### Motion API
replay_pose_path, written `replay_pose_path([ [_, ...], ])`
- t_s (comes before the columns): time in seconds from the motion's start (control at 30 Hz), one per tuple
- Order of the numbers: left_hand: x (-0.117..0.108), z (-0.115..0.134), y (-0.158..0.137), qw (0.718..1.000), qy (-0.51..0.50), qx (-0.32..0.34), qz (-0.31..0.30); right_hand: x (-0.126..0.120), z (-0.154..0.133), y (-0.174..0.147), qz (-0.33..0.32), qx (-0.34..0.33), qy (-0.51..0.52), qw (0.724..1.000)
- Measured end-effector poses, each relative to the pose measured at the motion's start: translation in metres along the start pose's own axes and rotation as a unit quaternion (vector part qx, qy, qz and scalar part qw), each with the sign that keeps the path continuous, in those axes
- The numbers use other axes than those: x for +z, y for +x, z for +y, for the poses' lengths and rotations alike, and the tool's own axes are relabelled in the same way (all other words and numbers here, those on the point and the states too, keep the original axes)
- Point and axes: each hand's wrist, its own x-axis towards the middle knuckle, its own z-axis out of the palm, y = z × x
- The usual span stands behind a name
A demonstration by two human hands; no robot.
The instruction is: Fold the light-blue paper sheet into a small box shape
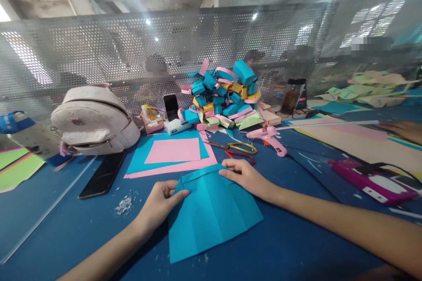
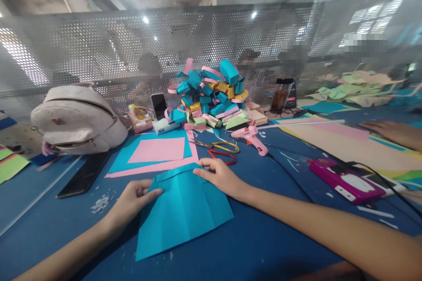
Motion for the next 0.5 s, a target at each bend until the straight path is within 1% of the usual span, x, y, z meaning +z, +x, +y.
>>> replay_pose_path([
  [0.07,-0.0009,-0.0005,0.0009,1.000,-0.003,0.003,-0.009,0.0005,0.0002,-0.0004,0.006,-0.009,-0.016,1.000],
  [0.23,-0.0025,0.0047,0.0019,0.999,-0.006,0.004,-0.046,0.0015,-0.0038,-0.0022,0.054,-0.045,-0.048,0.996],
  [0.37,-0.0029,0.0063,0.0017,0.998,0.003,0.013,-0.059,0.0011,-0.0057,-0.0030,0.051,-0.037,-0.039,0.997],
  [0.5,-0.0030,0.0039,0.0015,0.999,-0.016,0.026,-0.041,-0.0012,0.0011,-0.0029,0.052,-0.019,-0.031,0.998],
])
